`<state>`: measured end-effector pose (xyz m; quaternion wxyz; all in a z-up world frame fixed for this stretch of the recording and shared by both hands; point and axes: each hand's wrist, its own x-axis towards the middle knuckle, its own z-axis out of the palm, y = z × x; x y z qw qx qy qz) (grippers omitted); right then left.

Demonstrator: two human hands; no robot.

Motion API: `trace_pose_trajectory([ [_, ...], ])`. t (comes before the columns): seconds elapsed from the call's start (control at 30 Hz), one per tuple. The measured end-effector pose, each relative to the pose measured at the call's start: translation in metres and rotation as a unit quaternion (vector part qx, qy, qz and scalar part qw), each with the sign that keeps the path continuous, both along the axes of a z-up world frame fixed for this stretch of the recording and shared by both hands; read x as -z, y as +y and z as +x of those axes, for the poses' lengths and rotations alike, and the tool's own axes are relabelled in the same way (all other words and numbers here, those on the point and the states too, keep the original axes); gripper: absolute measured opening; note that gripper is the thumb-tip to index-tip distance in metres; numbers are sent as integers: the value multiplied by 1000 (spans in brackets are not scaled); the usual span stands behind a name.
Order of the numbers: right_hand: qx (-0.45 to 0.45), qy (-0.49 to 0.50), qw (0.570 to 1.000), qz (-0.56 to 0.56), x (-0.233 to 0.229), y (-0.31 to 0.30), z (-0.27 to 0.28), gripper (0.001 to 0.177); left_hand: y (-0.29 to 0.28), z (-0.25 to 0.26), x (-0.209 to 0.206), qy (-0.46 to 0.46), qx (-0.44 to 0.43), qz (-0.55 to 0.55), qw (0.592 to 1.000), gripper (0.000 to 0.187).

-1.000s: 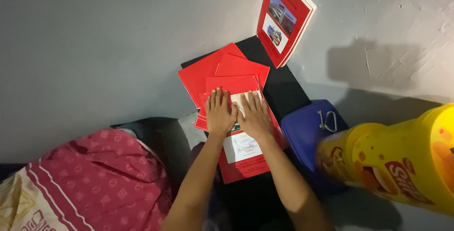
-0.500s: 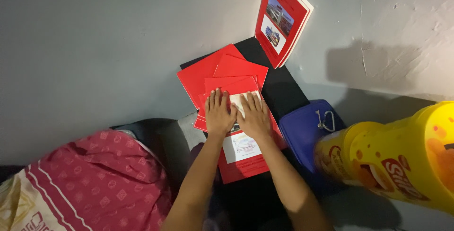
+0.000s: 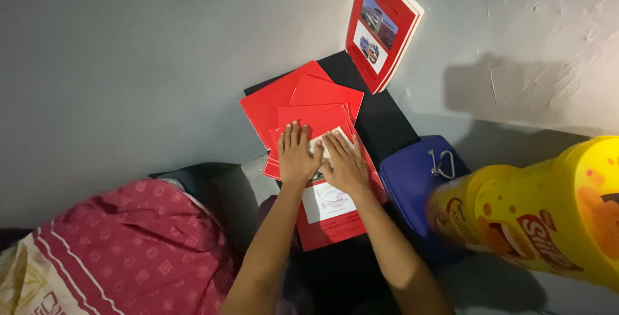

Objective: Wiping and cleaning several red folders with a white cloth.

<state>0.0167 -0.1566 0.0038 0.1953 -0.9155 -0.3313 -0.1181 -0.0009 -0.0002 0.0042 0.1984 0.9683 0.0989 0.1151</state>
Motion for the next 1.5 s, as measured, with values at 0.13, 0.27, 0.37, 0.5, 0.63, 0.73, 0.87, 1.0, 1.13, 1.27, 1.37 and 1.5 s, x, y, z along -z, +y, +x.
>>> trace_pose_trajectory([
  [0.13, 12, -8, 997, 73, 0, -1, -4, 59, 1, 1, 12, -19, -10, -2, 1000, 67],
  [0.27, 97, 19, 994, 52, -3, 2, -6, 44, 4, 4, 18, -35, -4, -21, 999, 63],
  [0.37, 89, 25, 995, 45, -9, 1, -7, 41, 3, -1, -3, -19, 14, -15, 1000, 68],
  [0.5, 34, -19, 997, 65, -6, 0, -6, 44, -1, -8, -22, -19, 35, -34, 999, 70],
  [0.63, 31, -3, 997, 64, -1, 0, -4, 50, 1, -5, -7, -25, 34, -21, 999, 67],
  [0.73, 53, -22, 996, 71, 3, 2, -5, 50, 2, -3, -1, -14, 27, 1, 1000, 62],
  [0.87, 126, 13, 990, 56, -3, 6, -10, 49, 2, -4, -3, -45, 39, 1, 998, 55],
  [1.0, 147, 15, 989, 27, -10, 8, -12, 50, 0, -7, -9, -28, 45, 9, 999, 49],
  [1.13, 147, -12, 989, 31, -12, 10, -10, 52, -1, -7, -2, -84, 95, 69, 990, 48],
  [1.27, 169, 7, 985, 18, 0, 10, -9, 54, -3, 6, 28, -104, 147, 129, 975, 40],
  [1.37, 207, -14, 977, 43, 15, 9, -10, 53, -11, 10, 53, -103, 154, 172, 967, 44],
  [1.5, 242, -6, 969, 52, 20, 6, -13, 53, -27, -3, 54, -118, 127, 170, 970, 52],
])
